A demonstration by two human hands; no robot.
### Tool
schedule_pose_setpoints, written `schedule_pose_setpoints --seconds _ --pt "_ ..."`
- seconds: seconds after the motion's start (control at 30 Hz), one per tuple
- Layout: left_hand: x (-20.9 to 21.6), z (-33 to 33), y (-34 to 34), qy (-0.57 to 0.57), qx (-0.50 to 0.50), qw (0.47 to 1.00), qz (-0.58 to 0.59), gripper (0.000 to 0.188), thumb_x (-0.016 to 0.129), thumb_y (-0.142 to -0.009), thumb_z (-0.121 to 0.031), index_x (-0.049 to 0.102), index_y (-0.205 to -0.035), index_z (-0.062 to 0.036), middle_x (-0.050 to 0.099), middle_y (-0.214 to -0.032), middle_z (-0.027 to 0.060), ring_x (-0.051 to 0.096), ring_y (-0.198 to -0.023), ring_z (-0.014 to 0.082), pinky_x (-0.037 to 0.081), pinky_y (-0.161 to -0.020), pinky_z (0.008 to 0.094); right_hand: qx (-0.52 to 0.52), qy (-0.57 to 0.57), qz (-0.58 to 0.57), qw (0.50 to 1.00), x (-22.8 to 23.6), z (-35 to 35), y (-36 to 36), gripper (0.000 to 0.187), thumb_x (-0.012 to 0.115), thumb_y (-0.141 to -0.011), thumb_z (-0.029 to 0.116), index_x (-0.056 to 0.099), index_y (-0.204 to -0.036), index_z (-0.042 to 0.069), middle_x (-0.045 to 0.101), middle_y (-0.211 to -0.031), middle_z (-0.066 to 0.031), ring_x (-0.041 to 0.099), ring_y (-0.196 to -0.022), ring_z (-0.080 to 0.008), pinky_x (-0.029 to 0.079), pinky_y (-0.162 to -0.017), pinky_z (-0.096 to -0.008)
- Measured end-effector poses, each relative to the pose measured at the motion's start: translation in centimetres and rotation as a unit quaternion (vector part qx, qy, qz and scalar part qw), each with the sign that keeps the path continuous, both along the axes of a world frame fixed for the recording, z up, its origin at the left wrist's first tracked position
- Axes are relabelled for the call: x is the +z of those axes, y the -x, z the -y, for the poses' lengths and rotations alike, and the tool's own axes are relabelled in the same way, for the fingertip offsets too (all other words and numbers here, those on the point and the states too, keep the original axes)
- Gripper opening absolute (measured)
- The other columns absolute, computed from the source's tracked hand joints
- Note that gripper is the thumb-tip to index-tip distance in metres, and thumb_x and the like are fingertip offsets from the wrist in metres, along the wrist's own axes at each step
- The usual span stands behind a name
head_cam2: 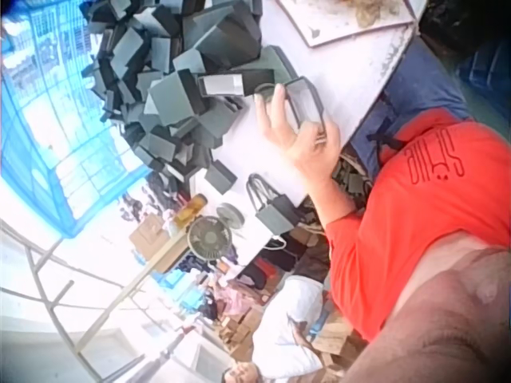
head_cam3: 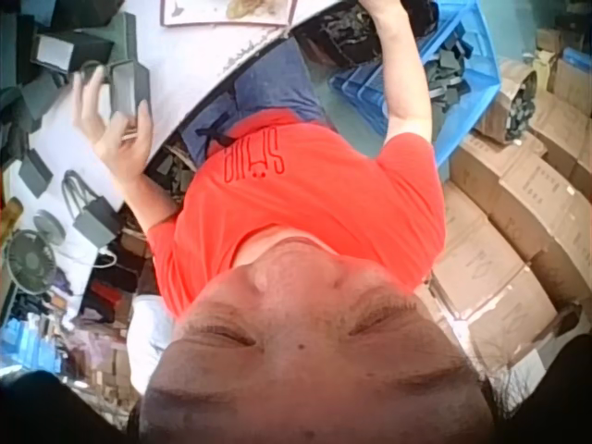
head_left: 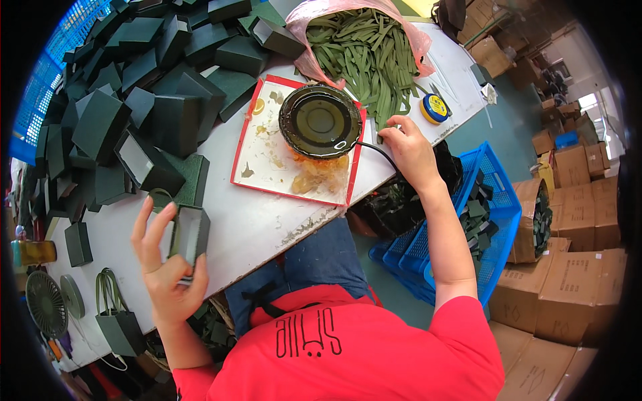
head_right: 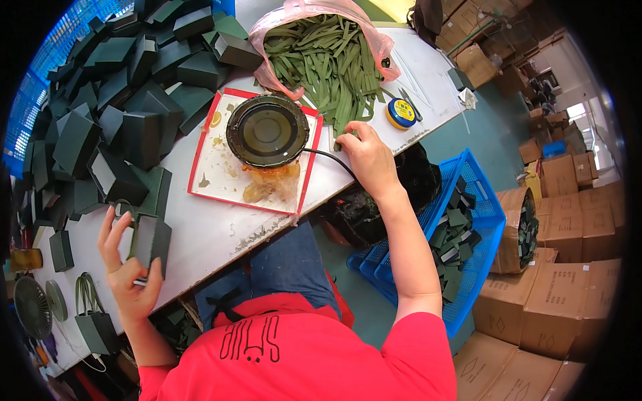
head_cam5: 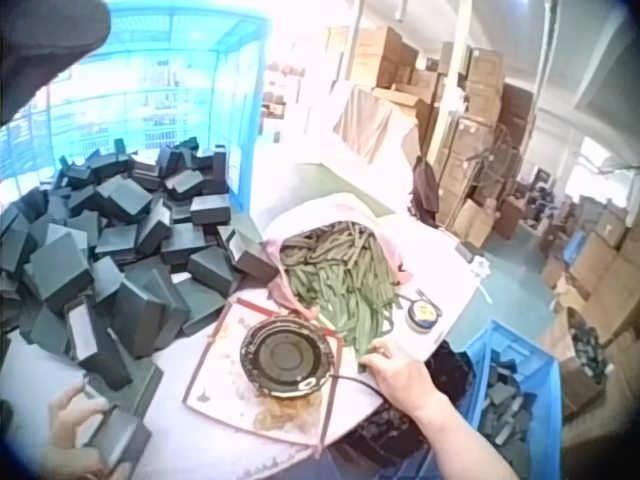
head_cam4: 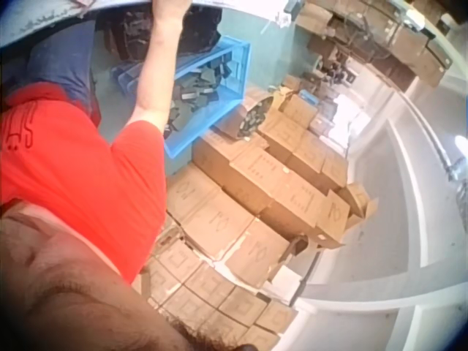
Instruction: The person assembles small green gift boxes by attaching green ribbon handles. They pick up a box, thread a ribbon through the handle slots, and secure it, repeating this process for multiple units. Finished boxes are placed into a blue crate.
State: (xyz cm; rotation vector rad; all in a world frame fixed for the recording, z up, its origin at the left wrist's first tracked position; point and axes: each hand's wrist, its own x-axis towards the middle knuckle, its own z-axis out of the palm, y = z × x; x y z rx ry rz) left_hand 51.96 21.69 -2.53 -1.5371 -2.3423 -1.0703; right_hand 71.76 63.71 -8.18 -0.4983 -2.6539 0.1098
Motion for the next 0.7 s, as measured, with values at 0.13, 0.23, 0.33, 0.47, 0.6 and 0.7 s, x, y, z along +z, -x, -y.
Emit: schedule_pose_setpoints --seconds 0.13,0.23,0.33,0.47,0.6,0.7 --pt "0.4 -1.4 -0.9 0.11 -0.099 0.987 0.059 0.029 0.084 -0.062 -0.007 0.056 -0.067 -0.0032 0.052 -0.151 0.0191 0.036 -0.146 0.0507 0.026 -0.117 0.0655 0.033 -0.004 -0.027 0.999 0.5 0.1 0.2 0.009 0.069 -0.087 0.003 0.066 -0.095 0.005 0.068 -0.116 -0.0095 0.07 -0.098 -0.0315 0.059 -0.08 -0.0412" --pt "0.2 -2.1 -1.5 0.173 -0.115 0.975 0.078 0.055 0.09 -0.059 -0.013 0.068 -0.109 -0.0078 0.046 -0.154 0.0194 0.038 -0.144 0.0486 0.03 -0.117 0.0614 0.009 0.103 -0.067 0.992 0.1 0.0 -0.1 0.012 0.067 -0.088 0.002 0.064 -0.099 0.004 0.069 -0.12 -0.0106 0.07 -0.101 -0.0323 0.058 -0.081 -0.0419" --pt "-0.6 -2.1 -1.5 0.214 -0.071 0.972 0.067 0.081 0.091 -0.058 -0.011 0.061 -0.133 -0.0109 0.044 -0.155 0.0186 0.041 -0.141 0.0452 0.035 -0.116 0.055 0.032 0.084 -0.028 0.996 0.4 0.0 -0.2 0.015 0.066 -0.088 0.002 0.064 -0.103 0.005 0.07 -0.12 -0.0106 0.069 -0.101 -0.0326 0.058 -0.083 -0.0422" --pt "-1.0 -1.8 -1.0 0.22 -0.058 0.971 0.068 0.086 0.092 -0.059 -0.014 0.058 -0.137 -0.0063 0.041 -0.157 0.0177 0.038 -0.144 0.0438 0.033 -0.116 0.0553 0.051 0.034 -0.023 0.998 0.1 0.0 -0.2 0.013 0.067 -0.089 0.004 0.066 -0.102 0.006 0.07 -0.119 -0.0096 0.069 -0.103 -0.0319 0.058 -0.083 -0.0417" --pt "-0.1 -2.2 -1.7 0.196 -0.033 0.98 0.011 0.074 0.09 -0.065 -0.029 0.061 -0.129 -0.0057 0.042 -0.155 0.0188 0.035 -0.144 0.0442 0.028 -0.116 0.0611 0.069 0.028 0.008 0.997 0.4 0.1 -0.1 0.01 0.068 -0.089 0.006 0.067 -0.098 0.006 0.07 -0.117 -0.0097 0.069 -0.103 -0.0318 0.058 -0.084 -0.0413" --pt "-0.4 -4.1 -2.6 0.187 -0.026 0.981 -0.032 0.06 0.09 -0.065 -0.03 0.065 -0.112 -0.0033 0.041 -0.154 0.0204 0.031 -0.147 0.0453 0.024 -0.118 0.0635 0.074 0.039 0.011 0.996 0.4 -0.4 -0.2 0.008 0.068 -0.09 0.006 0.066 -0.097 0.005 0.07 -0.117 -0.0103 0.07 -0.099 -0.0333 0.058 -0.082 -0.041"
